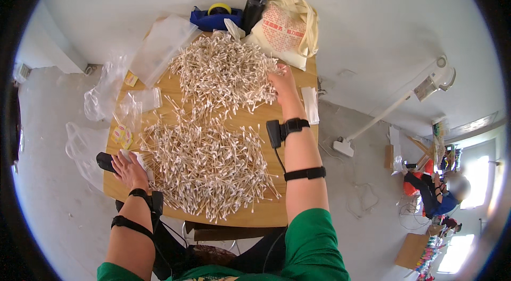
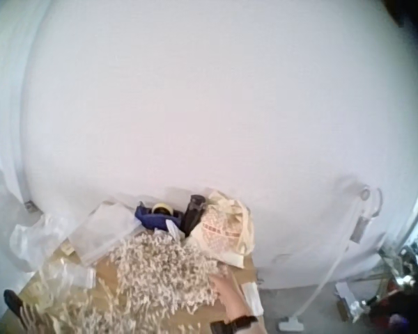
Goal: Sorting a large pile of cotton swabs on a table into smaller groups or bags.
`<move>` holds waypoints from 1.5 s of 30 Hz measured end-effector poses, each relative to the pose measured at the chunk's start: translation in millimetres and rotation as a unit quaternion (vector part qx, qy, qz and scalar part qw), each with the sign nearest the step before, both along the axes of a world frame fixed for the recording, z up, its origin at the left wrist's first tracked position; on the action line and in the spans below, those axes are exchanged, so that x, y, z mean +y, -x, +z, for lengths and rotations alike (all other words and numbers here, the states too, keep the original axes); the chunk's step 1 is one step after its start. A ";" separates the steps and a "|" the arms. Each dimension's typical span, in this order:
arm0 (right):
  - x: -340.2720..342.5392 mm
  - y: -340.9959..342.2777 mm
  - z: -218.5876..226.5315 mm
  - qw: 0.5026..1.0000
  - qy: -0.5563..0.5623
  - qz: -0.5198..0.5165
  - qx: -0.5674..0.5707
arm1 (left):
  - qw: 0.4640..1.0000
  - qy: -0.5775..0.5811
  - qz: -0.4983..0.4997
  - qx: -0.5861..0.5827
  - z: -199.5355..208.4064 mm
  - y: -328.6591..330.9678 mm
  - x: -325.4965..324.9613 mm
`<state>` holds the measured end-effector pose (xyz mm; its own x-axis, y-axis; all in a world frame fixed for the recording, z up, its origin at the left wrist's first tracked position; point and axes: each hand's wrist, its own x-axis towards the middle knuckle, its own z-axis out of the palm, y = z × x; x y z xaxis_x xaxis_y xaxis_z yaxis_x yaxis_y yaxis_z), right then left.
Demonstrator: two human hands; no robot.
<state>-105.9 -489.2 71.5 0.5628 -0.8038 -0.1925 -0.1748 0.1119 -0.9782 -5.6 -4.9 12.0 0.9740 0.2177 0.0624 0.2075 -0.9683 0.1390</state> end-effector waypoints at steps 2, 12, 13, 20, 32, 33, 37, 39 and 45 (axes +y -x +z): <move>16.3 20.4 4.1 0.996 -0.055 -0.020 -0.064 | 1.000 0.002 -0.001 0.002 0.9 -0.1 1.0; 58.9 96.9 -13.3 0.993 -0.073 -0.060 -0.067 | 1.000 0.008 -0.005 0.015 3.0 0.8 -3.6; 64.2 100.4 -13.8 0.997 -0.017 -0.072 -0.003 | 1.000 0.004 -0.007 0.018 2.2 0.1 -1.1; 76.7 127.8 -13.7 0.908 0.342 -0.061 0.233 | 1.000 -0.017 -0.006 0.021 -4.5 -3.6 1.1; 123.6 152.3 -21.9 0.870 0.419 0.088 0.246 | 0.999 -0.027 -0.019 0.001 -13.9 -3.3 3.1; 126.3 161.2 -26.9 0.875 0.418 0.075 0.232 | 1.000 -0.024 -0.019 -0.004 -14.6 -2.7 1.7; 137.4 186.5 -31.8 0.885 0.402 0.060 0.227 | 0.998 -0.048 -0.027 -0.011 -17.6 -5.0 5.8; 138.1 195.2 -30.1 0.890 0.395 0.043 0.225 | 0.999 -0.043 -0.023 -0.010 -17.9 -5.3 4.4; 133.6 176.4 -11.4 0.864 0.451 0.000 0.225 | 0.999 -0.038 -0.022 0.001 -15.5 -4.5 4.5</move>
<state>-282.3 -355.5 60.2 0.5937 -0.7417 0.3121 -0.5606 -0.6594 -0.5008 -1.1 -0.4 -3.5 0.9826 0.1700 0.0748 0.1653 -0.9841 0.0642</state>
